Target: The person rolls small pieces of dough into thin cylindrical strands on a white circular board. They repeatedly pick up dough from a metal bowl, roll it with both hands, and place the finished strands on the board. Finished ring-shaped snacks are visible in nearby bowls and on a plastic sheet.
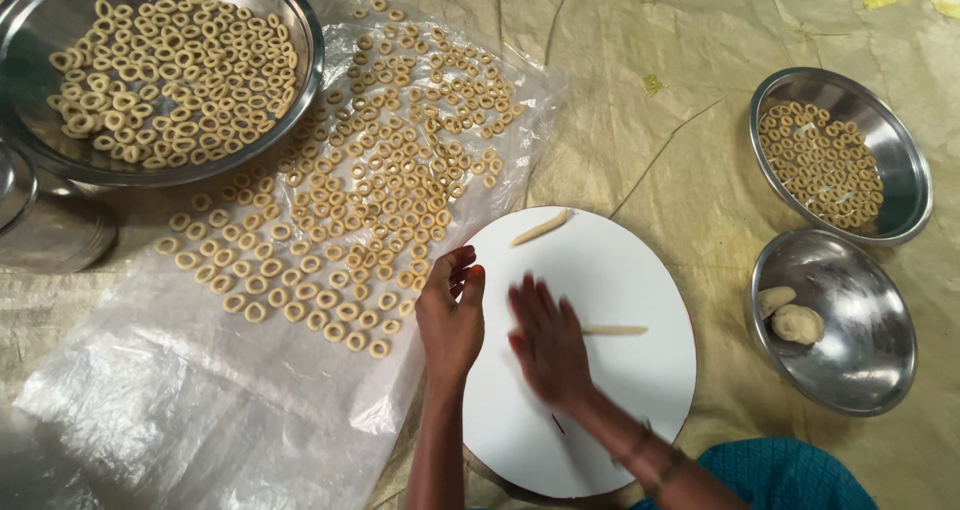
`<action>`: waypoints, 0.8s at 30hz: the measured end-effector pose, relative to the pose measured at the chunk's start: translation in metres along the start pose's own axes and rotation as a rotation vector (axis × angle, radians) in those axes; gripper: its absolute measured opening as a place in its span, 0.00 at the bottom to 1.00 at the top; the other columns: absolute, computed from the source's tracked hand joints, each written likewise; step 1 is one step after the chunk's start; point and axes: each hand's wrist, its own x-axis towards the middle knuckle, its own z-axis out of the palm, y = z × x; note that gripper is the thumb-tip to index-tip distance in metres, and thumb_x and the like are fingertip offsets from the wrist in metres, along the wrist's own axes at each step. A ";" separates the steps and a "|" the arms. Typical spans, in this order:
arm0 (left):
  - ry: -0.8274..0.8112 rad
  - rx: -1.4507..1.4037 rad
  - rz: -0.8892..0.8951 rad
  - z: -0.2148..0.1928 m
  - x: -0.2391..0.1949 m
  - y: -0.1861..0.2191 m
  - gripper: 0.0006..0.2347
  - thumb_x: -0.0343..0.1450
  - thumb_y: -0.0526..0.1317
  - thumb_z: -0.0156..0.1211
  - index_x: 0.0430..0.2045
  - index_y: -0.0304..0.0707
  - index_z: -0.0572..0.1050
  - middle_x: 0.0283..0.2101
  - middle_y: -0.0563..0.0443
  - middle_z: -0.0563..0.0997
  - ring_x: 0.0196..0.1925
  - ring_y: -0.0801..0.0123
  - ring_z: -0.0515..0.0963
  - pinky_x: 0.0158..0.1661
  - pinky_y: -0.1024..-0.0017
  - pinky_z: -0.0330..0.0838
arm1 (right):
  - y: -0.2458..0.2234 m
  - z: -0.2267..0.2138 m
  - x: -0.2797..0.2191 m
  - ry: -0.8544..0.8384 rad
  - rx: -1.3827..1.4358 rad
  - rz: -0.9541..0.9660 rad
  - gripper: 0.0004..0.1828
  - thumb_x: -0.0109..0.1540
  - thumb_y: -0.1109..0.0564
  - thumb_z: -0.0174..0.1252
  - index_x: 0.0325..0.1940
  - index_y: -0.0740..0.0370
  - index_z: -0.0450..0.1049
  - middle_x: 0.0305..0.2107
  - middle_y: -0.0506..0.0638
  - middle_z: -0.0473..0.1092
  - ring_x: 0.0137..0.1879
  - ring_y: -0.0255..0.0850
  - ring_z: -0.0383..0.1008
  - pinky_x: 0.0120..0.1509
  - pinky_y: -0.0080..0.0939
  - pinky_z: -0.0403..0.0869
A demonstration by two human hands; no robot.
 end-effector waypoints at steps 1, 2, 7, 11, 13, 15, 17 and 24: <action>0.002 -0.013 0.004 0.000 -0.001 0.002 0.15 0.71 0.37 0.58 0.50 0.31 0.77 0.47 0.42 0.85 0.46 0.62 0.86 0.49 0.66 0.77 | -0.008 -0.005 -0.022 -0.063 0.025 -0.003 0.38 0.67 0.44 0.42 0.79 0.57 0.48 0.77 0.56 0.44 0.81 0.51 0.44 0.78 0.59 0.46; 0.006 -0.011 0.012 -0.001 -0.001 0.003 0.15 0.71 0.37 0.58 0.50 0.31 0.77 0.47 0.42 0.85 0.46 0.62 0.86 0.49 0.66 0.77 | -0.014 -0.010 -0.042 -0.070 0.042 -0.018 0.37 0.68 0.44 0.42 0.79 0.58 0.48 0.77 0.56 0.44 0.81 0.50 0.43 0.79 0.59 0.44; 0.028 -0.006 -0.014 -0.010 -0.003 0.007 0.15 0.71 0.38 0.57 0.51 0.31 0.77 0.48 0.42 0.85 0.46 0.62 0.85 0.48 0.66 0.77 | -0.026 -0.016 -0.079 -0.127 0.020 -0.065 0.37 0.69 0.41 0.41 0.79 0.60 0.46 0.77 0.56 0.43 0.81 0.50 0.41 0.78 0.61 0.40; 0.037 -0.053 0.026 -0.012 -0.001 0.008 0.15 0.71 0.37 0.58 0.51 0.30 0.77 0.47 0.41 0.86 0.46 0.62 0.86 0.49 0.67 0.77 | -0.006 -0.001 -0.016 -0.028 -0.004 -0.107 0.38 0.69 0.41 0.40 0.80 0.58 0.46 0.77 0.56 0.43 0.81 0.50 0.43 0.79 0.61 0.42; 0.044 -0.048 0.019 -0.011 0.001 0.009 0.15 0.71 0.37 0.58 0.51 0.30 0.77 0.47 0.42 0.86 0.45 0.62 0.86 0.49 0.67 0.77 | 0.004 0.006 0.033 0.008 -0.069 -0.131 0.37 0.70 0.40 0.38 0.80 0.58 0.47 0.77 0.56 0.42 0.81 0.50 0.43 0.79 0.63 0.42; 0.038 -0.043 0.011 -0.010 0.002 0.009 0.15 0.71 0.37 0.58 0.51 0.30 0.77 0.47 0.42 0.85 0.45 0.62 0.86 0.48 0.67 0.77 | 0.003 0.012 0.075 0.095 -0.147 -0.096 0.37 0.71 0.40 0.36 0.80 0.58 0.46 0.78 0.55 0.43 0.82 0.48 0.43 0.80 0.63 0.42; 0.037 -0.038 0.003 -0.010 0.003 0.008 0.15 0.71 0.37 0.58 0.51 0.30 0.77 0.47 0.42 0.85 0.45 0.62 0.86 0.48 0.67 0.77 | 0.007 0.012 0.109 0.124 -0.075 -0.054 0.37 0.72 0.40 0.36 0.81 0.60 0.46 0.78 0.56 0.43 0.83 0.48 0.43 0.80 0.63 0.42; 0.041 -0.027 0.021 -0.007 0.005 0.003 0.15 0.70 0.37 0.58 0.50 0.31 0.78 0.46 0.43 0.86 0.44 0.63 0.86 0.47 0.67 0.77 | -0.006 0.008 0.077 0.105 -0.052 -0.094 0.38 0.69 0.42 0.41 0.80 0.61 0.47 0.77 0.57 0.44 0.81 0.51 0.45 0.78 0.62 0.47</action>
